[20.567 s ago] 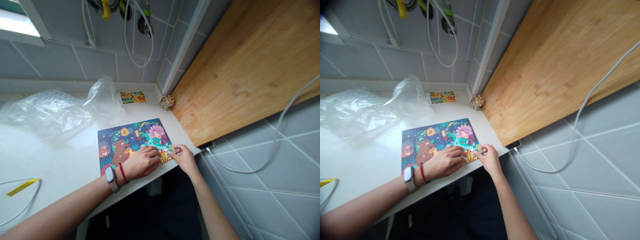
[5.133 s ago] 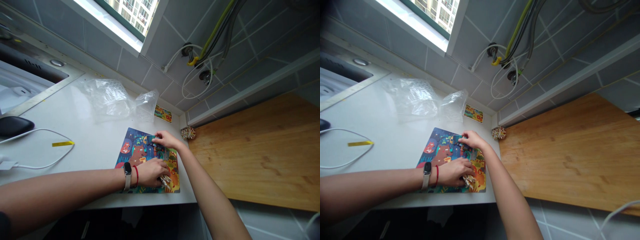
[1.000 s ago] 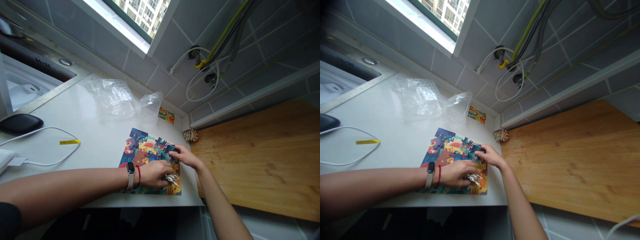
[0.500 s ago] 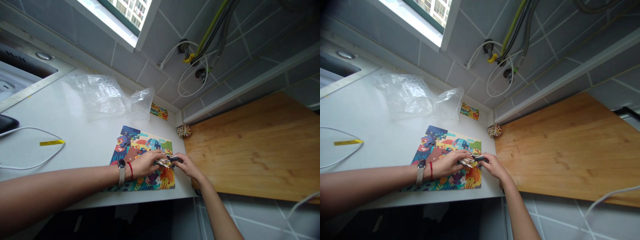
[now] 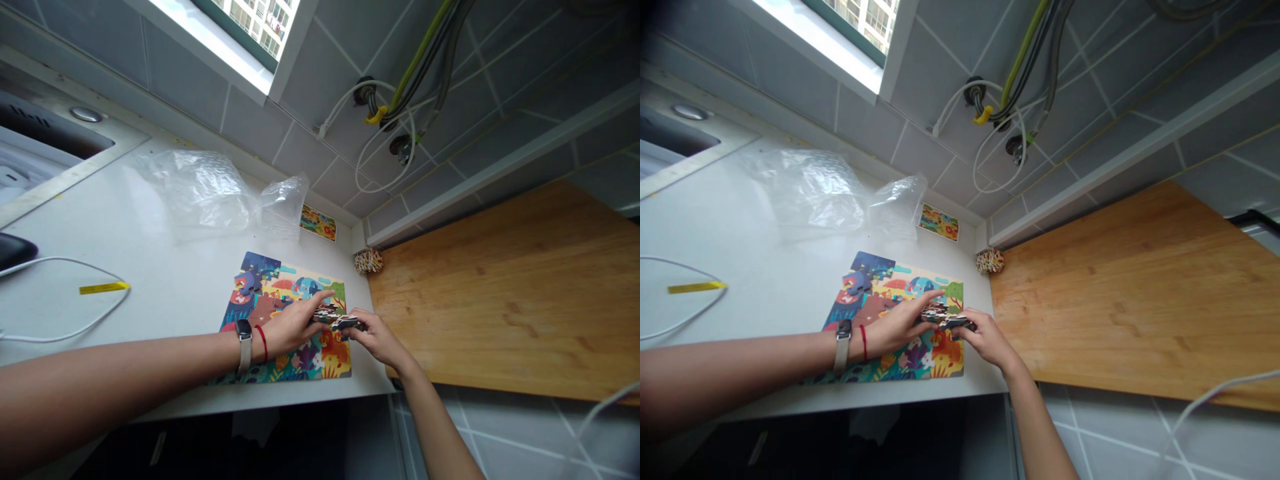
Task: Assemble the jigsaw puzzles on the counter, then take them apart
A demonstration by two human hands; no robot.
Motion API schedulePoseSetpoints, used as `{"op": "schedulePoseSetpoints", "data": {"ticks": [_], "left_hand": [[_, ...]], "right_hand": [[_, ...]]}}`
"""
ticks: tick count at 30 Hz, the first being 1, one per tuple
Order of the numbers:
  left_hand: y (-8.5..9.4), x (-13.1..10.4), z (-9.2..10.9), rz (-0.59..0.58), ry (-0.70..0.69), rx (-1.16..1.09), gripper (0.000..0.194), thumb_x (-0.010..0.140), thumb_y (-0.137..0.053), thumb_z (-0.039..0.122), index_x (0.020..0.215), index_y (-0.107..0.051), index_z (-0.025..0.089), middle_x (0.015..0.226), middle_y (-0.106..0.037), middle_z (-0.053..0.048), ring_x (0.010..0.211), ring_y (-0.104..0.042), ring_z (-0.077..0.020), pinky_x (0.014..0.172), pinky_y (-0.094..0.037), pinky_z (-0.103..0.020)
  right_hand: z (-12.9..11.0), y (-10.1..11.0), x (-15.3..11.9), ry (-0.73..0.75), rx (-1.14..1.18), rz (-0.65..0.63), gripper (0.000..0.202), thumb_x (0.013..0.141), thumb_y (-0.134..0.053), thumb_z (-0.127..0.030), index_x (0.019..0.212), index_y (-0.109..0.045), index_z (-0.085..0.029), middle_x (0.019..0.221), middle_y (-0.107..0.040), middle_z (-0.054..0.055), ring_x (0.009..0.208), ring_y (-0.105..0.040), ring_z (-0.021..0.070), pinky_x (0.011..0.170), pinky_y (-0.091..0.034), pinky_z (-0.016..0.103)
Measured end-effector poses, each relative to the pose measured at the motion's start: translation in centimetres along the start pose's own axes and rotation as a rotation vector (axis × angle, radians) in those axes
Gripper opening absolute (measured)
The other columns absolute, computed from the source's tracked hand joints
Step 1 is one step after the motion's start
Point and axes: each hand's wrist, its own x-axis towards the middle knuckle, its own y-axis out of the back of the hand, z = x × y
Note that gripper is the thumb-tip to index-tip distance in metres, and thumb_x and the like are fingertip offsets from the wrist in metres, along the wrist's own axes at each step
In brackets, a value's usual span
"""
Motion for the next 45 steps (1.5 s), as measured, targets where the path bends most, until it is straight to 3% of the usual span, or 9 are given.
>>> {"op": "schedulePoseSetpoints", "data": {"ticks": [6, 13, 17, 23, 29, 35, 39, 42, 45], "left_hand": [[-0.3, -0.3, -0.1, -0.084, -0.095, 0.101, 0.090, 0.087, -0.073, 0.015, 0.160, -0.022, 0.027, 0.150, -0.057, -0.017, 0.136, -0.057, -0.0327, 0.110, -0.050, -0.051], [-0.3, -0.3, 0.1, -0.041, -0.099, 0.114, 0.085, 0.087, -0.071, 0.011, 0.157, -0.025, 0.027, 0.154, -0.052, -0.016, 0.142, -0.052, -0.0311, 0.115, -0.047, -0.052], [-0.2, -0.4, 0.3, -0.033, -0.127, 0.120, 0.076, 0.087, -0.063, 0.006, 0.153, -0.030, 0.026, 0.150, -0.055, -0.014, 0.138, -0.055, -0.0291, 0.113, -0.049, -0.049], [0.0, -0.4, 0.4, -0.083, -0.056, 0.144, 0.080, 0.080, -0.062, 0.006, 0.152, -0.032, 0.024, 0.133, -0.064, -0.012, 0.124, -0.064, -0.0294, 0.103, -0.055, -0.046], [-0.1, -0.5, 0.3, -0.086, -0.117, 0.193, 0.082, 0.080, -0.059, 0.007, 0.153, -0.029, 0.024, 0.136, -0.062, -0.013, 0.126, -0.062, -0.0300, 0.106, -0.052, -0.047], [-0.1, -0.5, 0.2, -0.110, -0.188, 0.264, 0.090, 0.073, -0.056, 0.002, 0.156, -0.026, 0.021, 0.143, -0.058, -0.017, 0.134, -0.057, -0.0330, 0.109, -0.049, -0.050], [0.0, -0.5, 0.4, -0.131, -0.193, 0.255, 0.096, 0.072, -0.063, 0.005, 0.159, -0.023, 0.021, 0.148, -0.056, -0.019, 0.134, -0.057, -0.0345, 0.109, -0.050, -0.049], [0.1, -0.4, 0.4, -0.154, -0.178, 0.235, 0.107, 0.073, -0.076, 0.014, 0.161, -0.017, 0.023, 0.152, -0.052, -0.019, 0.135, -0.057, -0.0360, 0.109, -0.050, -0.050], [0.1, -0.4, 0.4, -0.132, -0.170, 0.210, 0.123, 0.069, -0.090, 0.034, 0.163, -0.011, 0.024, 0.157, -0.045, -0.022, 0.141, -0.051, -0.0399, 0.113, -0.047, -0.055]], "right_hand": [[-0.1, -3.2, 0.5, 0.080, -0.133, 0.092, 0.014, 0.090, -0.059, -0.018, 0.093, -0.073, -0.022, 0.099, -0.073, 0.007, 0.095, -0.068, 0.0244, 0.087, -0.052, 0.036], [1.1, -7.1, -0.2, 0.053, -0.051, 0.419, 0.022, 0.088, -0.069, -0.028, 0.109, -0.070, -0.022, 0.108, -0.075, 0.010, 0.100, -0.071, 0.0277, 0.091, -0.056, 0.039], [2.6, -9.4, -1.8, 0.061, -0.051, 0.648, 0.040, 0.090, -0.072, -0.035, 0.127, -0.065, -0.022, 0.118, -0.072, 0.013, 0.109, -0.070, 0.0289, 0.098, -0.057, 0.043], [4.4, -11.9, -4.2, 0.097, -0.012, 0.798, 0.036, 0.098, -0.064, -0.033, 0.132, -0.064, -0.021, 0.120, -0.072, 0.013, 0.113, -0.071, 0.0268, 0.097, -0.060, 0.042], [2.6, -11.4, -4.6, 0.045, 0.324, 0.856, 0.030, 0.095, -0.070, -0.034, 0.121, -0.066, -0.019, 0.108, -0.076, 0.012, 0.096, -0.076, 0.0236, 0.086, -0.064, 0.037], [-0.3, -11.3, -2.8, 0.205, 0.099, 0.807, 0.004, 0.091, -0.074, -0.027, 0.094, -0.074, -0.024, 0.101, -0.070, 0.007, 0.099, -0.070, 0.0227, 0.094, -0.059, 0.040], [0.7, -12.3, -1.2, 0.173, 0.085, 0.878, 0.032, 0.087, -0.078, -0.029, 0.116, -0.068, -0.025, 0.118, -0.065, 0.010, 0.115, -0.065, 0.0269, 0.101, -0.057, 0.046], [1.6, -12.6, -0.3, 0.137, 0.129, 0.749, 0.060, 0.085, -0.078, -0.030, 0.140, -0.055, -0.025, 0.137, -0.061, 0.013, 0.129, -0.060, 0.0304, 0.108, -0.053, 0.049], [1.7, -12.0, 0.3, 0.118, 0.113, 0.628, 0.067, 0.083, -0.078, -0.029, 0.145, -0.054, -0.025, 0.147, -0.057, 0.014, 0.137, -0.056, 0.0317, 0.115, -0.048, 0.050]]}}
